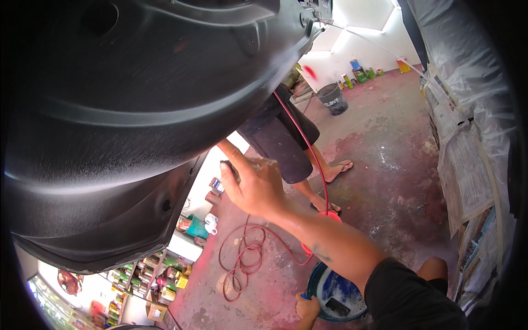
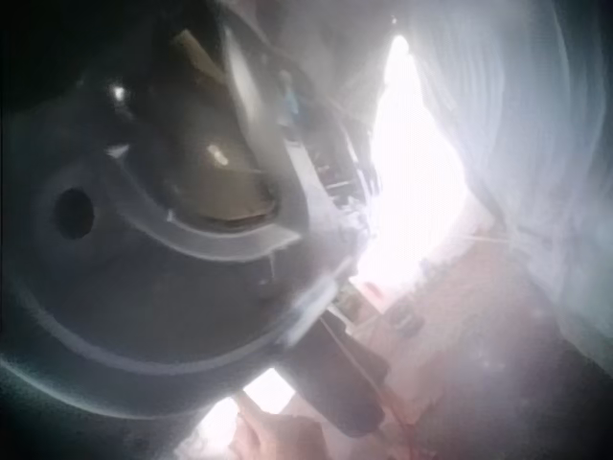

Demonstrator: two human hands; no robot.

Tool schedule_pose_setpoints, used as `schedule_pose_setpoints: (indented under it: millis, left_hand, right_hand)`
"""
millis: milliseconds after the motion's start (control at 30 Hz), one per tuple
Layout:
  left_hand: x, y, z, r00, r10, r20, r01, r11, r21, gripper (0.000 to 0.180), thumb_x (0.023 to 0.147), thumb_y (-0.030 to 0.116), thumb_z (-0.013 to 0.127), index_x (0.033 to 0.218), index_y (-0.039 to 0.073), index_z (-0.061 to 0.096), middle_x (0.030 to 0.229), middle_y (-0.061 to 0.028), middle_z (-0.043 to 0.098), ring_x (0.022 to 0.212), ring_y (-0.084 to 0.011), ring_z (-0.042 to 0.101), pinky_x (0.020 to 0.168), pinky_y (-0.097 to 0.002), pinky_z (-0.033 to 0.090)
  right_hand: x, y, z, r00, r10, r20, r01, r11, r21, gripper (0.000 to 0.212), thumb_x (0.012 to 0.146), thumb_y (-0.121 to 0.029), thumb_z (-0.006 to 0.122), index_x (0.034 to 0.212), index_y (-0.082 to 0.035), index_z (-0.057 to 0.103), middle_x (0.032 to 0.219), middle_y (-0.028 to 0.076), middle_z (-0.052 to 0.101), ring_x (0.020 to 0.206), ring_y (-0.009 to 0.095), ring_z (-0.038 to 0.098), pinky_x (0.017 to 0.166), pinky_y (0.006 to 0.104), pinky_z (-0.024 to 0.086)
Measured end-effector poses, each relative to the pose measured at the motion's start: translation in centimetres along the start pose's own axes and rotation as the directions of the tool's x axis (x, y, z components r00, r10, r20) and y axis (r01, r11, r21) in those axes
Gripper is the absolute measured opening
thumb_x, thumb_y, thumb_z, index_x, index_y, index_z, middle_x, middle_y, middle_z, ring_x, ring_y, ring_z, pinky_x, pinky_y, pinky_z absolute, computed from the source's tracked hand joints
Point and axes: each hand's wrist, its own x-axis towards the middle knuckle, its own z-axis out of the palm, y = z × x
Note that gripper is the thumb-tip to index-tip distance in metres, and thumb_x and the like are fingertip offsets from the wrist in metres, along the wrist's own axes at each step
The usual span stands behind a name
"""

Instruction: The person scrubs a black car bumper with a sponge and soapy water, rinses it with a hose, and wipes it dry with a cloth. The person also cleans a smaller black plastic trim piece in a bucket of soapy water.

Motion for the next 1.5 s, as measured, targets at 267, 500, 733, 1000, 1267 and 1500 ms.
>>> schedule_pose_setpoints:
  millis: [267, 500, 733, 1000, 1267, 1500]
  left_hand:
    - [-0.3, 0.8, -0.3, 1.000, 0.011, 0.012, -0.010, 1.000, -0.015, 0.060, 0.088, 0.033, 0.084, 0.141, 0.014, 0.061, 0.117, -0.0232, 0.081, 0.110, -0.0486, 0.078, 0.097, -0.0600, 0.060]
    - [0.1, 0.6, -0.2, 1.000, 0.002, 0.027, -0.001, 1.000, -0.022, 0.061, 0.089, 0.035, 0.082, 0.143, 0.014, 0.060, 0.118, -0.0252, 0.080, 0.111, -0.0491, 0.078, 0.098, -0.0601, 0.059]
    - [1.4, -0.7, 0.9, 0.995, 0.097, -0.032, -0.100, 0.991, -0.095, 0.059, 0.091, 0.035, 0.077, 0.143, 0.011, 0.061, 0.120, -0.0293, 0.079, 0.115, -0.0528, 0.075, 0.099, -0.0636, 0.058]
    - [-0.1, -0.8, 0.6, 0.997, 0.056, 0.055, -0.053, 0.997, -0.061, 0.056, 0.096, 0.031, 0.078, 0.144, 0.009, 0.060, 0.126, -0.0282, 0.078, 0.117, -0.0522, 0.075, 0.099, -0.0608, 0.058]
    - [0.2, -0.3, 0.1, 0.751, 0.587, -0.302, -0.619, 0.785, -0.014, 0.064, 0.089, 0.011, 0.081, 0.150, 0.008, 0.061, 0.126, -0.0273, 0.077, 0.127, -0.0504, 0.071, 0.106, -0.0584, 0.055]
    - [-2.8, 7.7, -3.8, 0.190, 0.710, 0.678, -0.665, 0.601, -0.443, 0.023, 0.097, 0.006, 0.067, 0.110, -0.004, 0.083, 0.110, -0.0255, 0.081, 0.107, -0.0457, 0.077, 0.101, -0.0507, 0.060]
  right_hand:
    - [1.6, 4.0, 0.2, 0.902, 0.415, -0.118, -0.338, 0.849, 0.406, 0.045, 0.109, -0.019, 0.072, 0.150, -0.006, 0.059, 0.085, 0.012, 0.076, 0.077, 0.024, 0.077, 0.075, 0.0412, 0.060]
    - [2.4, 1.2, 0.7, 0.713, 0.684, 0.154, -0.393, 0.209, 0.895, 0.024, 0.112, -0.018, 0.076, 0.128, -0.003, 0.067, 0.105, -0.001, 0.070, 0.089, 0.005, 0.061, 0.079, 0.0274, 0.053]
    - [-23.6, 6.4, -3.1, 0.461, 0.585, 0.667, -0.888, 0.307, 0.344, 0.016, 0.102, -0.019, 0.081, 0.108, -0.005, 0.075, 0.087, -0.001, 0.071, 0.084, 0.008, 0.064, 0.074, 0.0314, 0.053]
    - [-45.7, 6.4, -21.5, -0.467, 0.405, 0.786, 0.070, 0.903, -0.423, 0.027, 0.090, -0.016, 0.077, 0.115, -0.017, 0.087, 0.115, 0.013, 0.085, 0.111, 0.039, 0.082, 0.092, 0.0540, 0.065]
    - [-39.7, 6.5, -26.7, -0.388, 0.404, 0.828, 0.286, 0.907, -0.309, 0.026, 0.103, -0.014, 0.063, 0.118, -0.014, 0.084, 0.102, 0.012, 0.085, 0.105, 0.034, 0.083, 0.103, 0.0513, 0.060]
    - [-39.7, 6.3, -28.2, -0.027, 0.597, 0.802, 0.051, 0.802, -0.596, 0.025, 0.108, -0.017, 0.060, 0.131, -0.010, 0.067, 0.101, 0.017, 0.083, 0.107, 0.044, 0.080, 0.108, 0.0541, 0.057]
